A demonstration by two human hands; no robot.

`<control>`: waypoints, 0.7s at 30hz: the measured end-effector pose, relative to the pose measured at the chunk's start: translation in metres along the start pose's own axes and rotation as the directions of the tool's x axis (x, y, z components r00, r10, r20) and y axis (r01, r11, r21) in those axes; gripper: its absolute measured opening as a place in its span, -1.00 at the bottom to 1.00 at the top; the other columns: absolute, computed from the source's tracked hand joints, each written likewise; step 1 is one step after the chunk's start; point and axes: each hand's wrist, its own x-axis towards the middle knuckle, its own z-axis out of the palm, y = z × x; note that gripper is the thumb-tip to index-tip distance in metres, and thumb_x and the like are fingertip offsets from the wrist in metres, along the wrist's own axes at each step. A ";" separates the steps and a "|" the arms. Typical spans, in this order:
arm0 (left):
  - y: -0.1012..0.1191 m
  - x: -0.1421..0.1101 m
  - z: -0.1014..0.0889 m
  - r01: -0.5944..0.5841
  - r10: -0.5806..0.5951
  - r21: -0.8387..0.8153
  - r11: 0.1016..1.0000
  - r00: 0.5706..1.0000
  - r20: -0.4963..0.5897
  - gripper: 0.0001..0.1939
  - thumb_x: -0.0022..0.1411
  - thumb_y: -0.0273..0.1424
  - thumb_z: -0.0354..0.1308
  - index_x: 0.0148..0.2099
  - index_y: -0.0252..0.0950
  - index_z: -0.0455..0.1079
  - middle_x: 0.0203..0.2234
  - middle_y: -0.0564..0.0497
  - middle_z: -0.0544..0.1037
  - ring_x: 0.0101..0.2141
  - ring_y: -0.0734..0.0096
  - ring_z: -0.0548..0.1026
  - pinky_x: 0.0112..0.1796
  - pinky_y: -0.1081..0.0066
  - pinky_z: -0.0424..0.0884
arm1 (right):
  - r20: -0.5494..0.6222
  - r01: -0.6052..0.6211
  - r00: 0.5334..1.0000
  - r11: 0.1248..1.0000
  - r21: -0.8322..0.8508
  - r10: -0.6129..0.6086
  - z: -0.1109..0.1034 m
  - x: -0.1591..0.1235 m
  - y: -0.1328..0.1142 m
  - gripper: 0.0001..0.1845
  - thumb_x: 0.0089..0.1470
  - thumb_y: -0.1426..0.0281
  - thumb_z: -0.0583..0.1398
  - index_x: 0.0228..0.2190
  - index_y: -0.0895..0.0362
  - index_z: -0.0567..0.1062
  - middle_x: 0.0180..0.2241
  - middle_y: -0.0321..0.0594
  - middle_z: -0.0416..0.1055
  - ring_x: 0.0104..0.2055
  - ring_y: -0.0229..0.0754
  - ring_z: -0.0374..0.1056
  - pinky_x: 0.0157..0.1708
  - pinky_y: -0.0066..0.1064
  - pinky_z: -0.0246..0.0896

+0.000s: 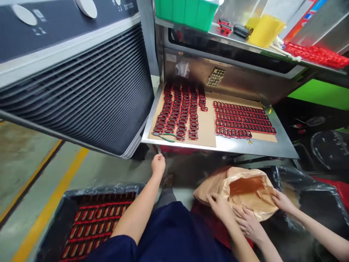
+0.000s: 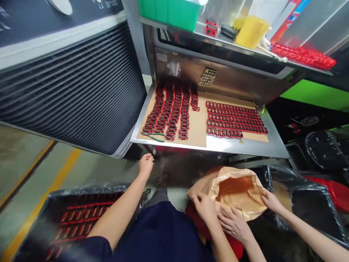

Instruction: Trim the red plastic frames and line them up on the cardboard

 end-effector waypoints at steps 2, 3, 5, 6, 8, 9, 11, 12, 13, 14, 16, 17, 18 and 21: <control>0.009 0.034 -0.015 -0.024 0.021 -0.016 1.000 0.988 -0.154 -0.69 0.40 -0.32 0.04 0.12 -0.33 0.34 0.03 -0.18 0.45 0.00 0.17 0.47 0.03 0.08 0.42 | -0.030 -0.044 0.999 0.999 0.011 0.045 0.015 0.053 -0.034 -0.73 0.32 0.24 0.17 -0.14 0.19 0.52 -0.18 -0.19 0.51 -0.22 -0.18 0.47 -0.18 -0.27 0.47; 0.014 0.049 -0.022 -0.051 0.047 -0.016 0.999 0.977 -0.210 -0.68 0.41 -0.35 0.00 0.13 -0.33 0.33 0.06 -0.23 0.42 0.07 0.14 0.43 0.10 0.08 0.36 | -0.063 -0.076 0.995 0.997 0.023 0.077 0.018 0.083 -0.047 -0.75 0.33 0.26 0.16 -0.12 0.18 0.51 -0.17 -0.18 0.51 -0.21 -0.19 0.48 -0.16 -0.27 0.46; 0.025 0.076 -0.035 -0.117 0.116 0.012 0.993 0.955 -0.272 -0.63 0.37 -0.38 -0.04 0.17 -0.34 0.31 0.15 -0.30 0.34 0.21 0.05 0.29 0.21 0.05 0.20 | -0.157 -0.155 0.975 0.988 0.026 0.157 0.015 0.142 -0.063 -0.72 0.33 0.28 0.16 -0.05 0.21 0.48 -0.12 -0.13 0.50 -0.13 -0.15 0.47 -0.09 -0.20 0.43; 0.030 0.087 -0.041 -0.143 0.147 0.037 0.989 0.948 -0.282 -0.60 0.35 -0.37 -0.02 0.19 -0.36 0.30 0.20 -0.33 0.29 0.26 -0.01 0.21 0.24 0.01 0.13 | -0.208 -0.205 0.957 0.979 0.021 0.204 0.013 0.166 -0.066 -0.70 0.34 0.28 0.15 -0.02 0.21 0.46 -0.09 -0.11 0.49 -0.10 -0.12 0.47 -0.06 -0.17 0.41; 0.036 0.101 -0.047 -0.177 0.200 0.104 0.979 0.941 -0.273 -0.51 0.29 -0.32 0.06 0.22 -0.40 0.27 0.27 -0.39 0.20 0.30 -0.15 0.09 0.25 -0.12 0.03 | -0.275 -0.299 0.918 0.954 -0.001 0.287 0.011 0.197 -0.070 -0.66 0.32 0.25 0.16 0.01 0.20 0.44 -0.03 -0.09 0.46 -0.04 -0.08 0.44 -0.01 -0.10 0.38; 0.037 0.104 -0.048 -0.196 0.227 0.143 0.970 0.940 -0.254 -0.46 0.26 -0.30 0.10 0.24 -0.41 0.26 0.29 -0.41 0.16 0.31 -0.20 0.06 0.24 -0.16 0.01 | -0.286 -0.327 0.907 0.945 -0.016 0.309 0.015 0.202 -0.073 -0.66 0.32 0.24 0.17 0.00 0.20 0.44 -0.02 -0.09 0.45 -0.03 -0.07 0.43 -0.01 -0.09 0.36; 0.037 0.100 -0.046 -0.256 0.297 0.216 0.942 0.936 -0.188 -0.38 0.20 -0.27 0.18 0.26 -0.39 0.25 0.32 -0.40 0.11 0.32 -0.23 0.02 0.25 -0.16 -0.03 | -0.258 -0.330 0.916 0.943 -0.053 0.306 0.030 0.194 -0.082 -0.70 0.30 0.26 0.18 -0.04 0.20 0.46 -0.05 -0.11 0.45 -0.06 -0.08 0.43 -0.02 -0.11 0.35; 0.035 0.095 -0.043 -0.291 0.333 0.246 0.925 0.931 -0.148 -0.35 0.17 -0.24 0.22 0.26 -0.36 0.26 0.33 -0.37 0.11 0.32 -0.22 0.02 0.26 -0.13 -0.04 | -0.225 -0.304 0.933 0.950 -0.074 0.281 0.040 0.184 -0.090 -0.73 0.29 0.28 0.19 -0.07 0.21 0.47 -0.08 -0.12 0.46 -0.08 -0.10 0.43 -0.02 -0.14 0.35; 0.033 0.089 -0.040 -0.323 0.362 0.270 0.907 0.926 -0.108 -0.34 0.15 -0.23 0.25 0.26 -0.33 0.28 0.33 -0.34 0.12 0.31 -0.21 0.03 0.26 -0.11 -0.05 | -0.185 -0.264 0.952 0.960 -0.095 0.243 0.052 0.174 -0.100 -0.76 0.27 0.31 0.20 -0.10 0.21 0.48 -0.11 -0.12 0.46 -0.09 -0.10 0.42 -0.03 -0.17 0.34; 0.031 0.084 -0.037 -0.346 0.382 0.289 0.893 0.921 -0.075 -0.36 0.14 -0.22 0.26 0.24 -0.30 0.31 0.32 -0.33 0.15 0.31 -0.20 0.05 0.26 -0.09 -0.04 | -0.144 -0.213 0.970 0.970 -0.115 0.196 0.063 0.164 -0.112 -0.78 0.26 0.35 0.19 -0.12 0.20 0.48 -0.11 -0.11 0.46 -0.07 -0.10 0.40 -0.01 -0.20 0.32; 0.026 0.076 -0.033 -0.358 0.389 0.319 0.877 0.920 -0.038 -0.46 0.17 -0.27 0.22 0.19 -0.29 0.38 0.27 -0.32 0.21 0.28 -0.20 0.11 0.24 -0.10 0.00 | -0.059 -0.090 0.995 0.985 -0.150 0.082 0.084 0.153 -0.138 -0.80 0.26 0.39 0.15 -0.11 0.15 0.50 -0.08 -0.09 0.45 0.02 -0.06 0.34 0.06 -0.24 0.26; 0.023 0.075 -0.032 -0.354 0.385 0.332 0.874 0.922 -0.030 -0.53 0.19 -0.32 0.19 0.15 -0.29 0.41 0.25 -0.32 0.24 0.26 -0.20 0.13 0.22 -0.11 0.02 | -0.012 -0.021 1.000 0.986 -0.163 0.019 0.092 0.153 -0.151 -0.78 0.27 0.38 0.13 -0.09 0.10 0.51 -0.05 -0.08 0.45 0.06 -0.04 0.30 0.09 -0.25 0.22; 0.021 0.075 -0.032 -0.351 0.382 0.343 0.871 0.924 -0.025 -0.58 0.20 -0.37 0.15 0.12 -0.29 0.44 0.23 -0.31 0.26 0.25 -0.20 0.15 0.21 -0.12 0.04 | 0.038 0.046 0.998 0.984 -0.170 -0.040 0.100 0.157 -0.164 -0.76 0.28 0.36 0.12 -0.07 0.06 0.51 -0.03 -0.09 0.44 0.09 -0.03 0.27 0.11 -0.26 0.20; 0.016 0.079 -0.036 -0.362 0.391 0.363 0.859 0.920 -0.007 -0.62 0.18 -0.47 0.09 0.05 -0.27 0.48 0.21 -0.29 0.29 0.23 -0.19 0.19 0.19 -0.12 0.09 | 0.164 0.181 0.975 0.968 -0.177 -0.152 0.117 0.181 -0.199 -0.73 0.27 0.29 0.18 -0.03 0.09 0.49 -0.01 -0.05 0.43 0.10 0.00 0.27 0.07 -0.22 0.23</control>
